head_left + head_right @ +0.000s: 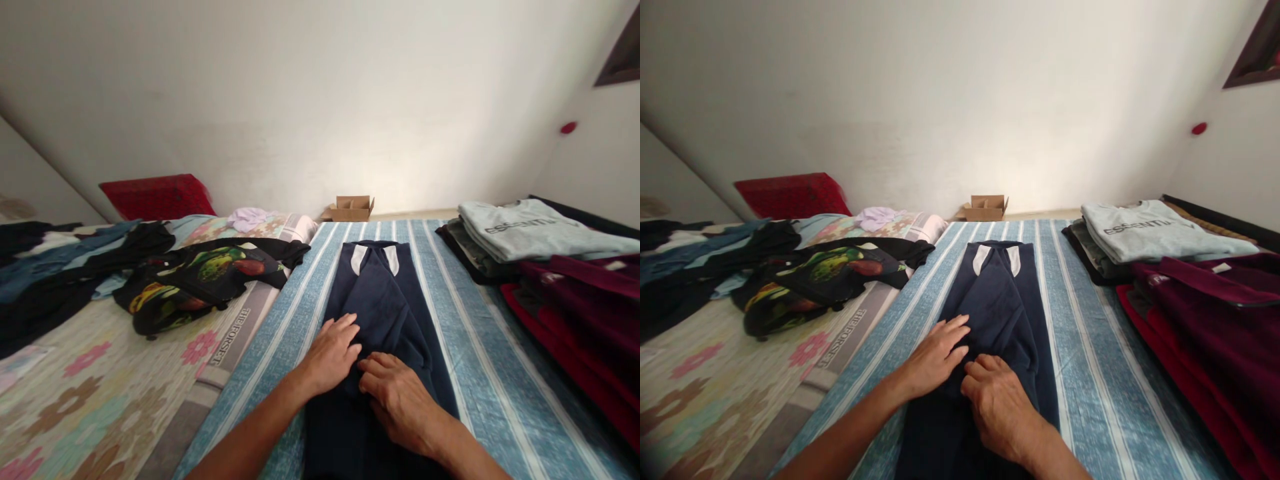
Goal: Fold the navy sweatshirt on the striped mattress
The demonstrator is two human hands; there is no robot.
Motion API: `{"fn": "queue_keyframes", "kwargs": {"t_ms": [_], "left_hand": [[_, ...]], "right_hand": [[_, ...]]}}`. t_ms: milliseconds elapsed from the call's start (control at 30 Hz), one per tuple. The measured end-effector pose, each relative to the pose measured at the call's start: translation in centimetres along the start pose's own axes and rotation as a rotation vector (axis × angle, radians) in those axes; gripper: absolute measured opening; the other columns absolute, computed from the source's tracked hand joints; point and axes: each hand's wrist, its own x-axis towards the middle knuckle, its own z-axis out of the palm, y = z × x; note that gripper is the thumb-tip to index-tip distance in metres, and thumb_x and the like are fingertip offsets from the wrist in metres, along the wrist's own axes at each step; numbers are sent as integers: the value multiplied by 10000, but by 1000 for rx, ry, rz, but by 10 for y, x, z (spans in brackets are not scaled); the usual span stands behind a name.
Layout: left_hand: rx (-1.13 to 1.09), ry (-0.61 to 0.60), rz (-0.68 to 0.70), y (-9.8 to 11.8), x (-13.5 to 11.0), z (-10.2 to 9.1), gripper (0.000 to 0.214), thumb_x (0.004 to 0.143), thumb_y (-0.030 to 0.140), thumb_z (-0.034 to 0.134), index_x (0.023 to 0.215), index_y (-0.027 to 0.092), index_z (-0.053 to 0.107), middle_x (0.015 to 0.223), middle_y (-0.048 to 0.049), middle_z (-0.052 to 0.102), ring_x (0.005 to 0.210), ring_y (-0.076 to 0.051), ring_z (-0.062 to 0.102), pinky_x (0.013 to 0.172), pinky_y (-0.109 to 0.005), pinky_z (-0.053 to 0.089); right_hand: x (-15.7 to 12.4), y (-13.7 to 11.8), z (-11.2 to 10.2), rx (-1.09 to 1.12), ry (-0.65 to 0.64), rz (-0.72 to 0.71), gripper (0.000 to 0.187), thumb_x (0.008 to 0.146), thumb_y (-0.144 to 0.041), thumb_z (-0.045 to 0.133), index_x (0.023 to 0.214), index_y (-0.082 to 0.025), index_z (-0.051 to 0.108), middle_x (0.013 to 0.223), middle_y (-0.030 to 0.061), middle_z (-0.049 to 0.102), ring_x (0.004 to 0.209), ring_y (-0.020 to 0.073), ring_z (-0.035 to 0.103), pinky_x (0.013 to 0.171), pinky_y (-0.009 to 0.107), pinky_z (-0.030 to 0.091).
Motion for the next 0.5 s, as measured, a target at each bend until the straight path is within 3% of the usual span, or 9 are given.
{"fn": "queue_keyframes", "kwargs": {"t_ms": [100,233,500], "left_hand": [[0,130,35,15,28,7,401,901,233,353,1259,106,482,1437,-133,360,1343,-200,283,1097,-387,253],[52,65,-1,18,54,26,465,928,326,317,1316,93,422,1455,-139,325,1363,-229,235,1099,-437,226],[138,51,-25,4,57,41,530,937,419,279,1368,124,370,1469,-102,310,1371,-217,212,1103,-446,210]], "right_hand": [[-1,1,2,-1,-7,17,140,759,-94,484,814,-199,560,963,33,604,955,182,501,864,310,377],[-1,0,3,-8,-3,31,92,791,-136,487,798,-199,554,947,18,611,931,172,501,852,295,378],[3,8,17,-28,-52,-5,99,824,-241,515,879,-201,587,1043,41,623,1065,215,477,985,383,292]]}}
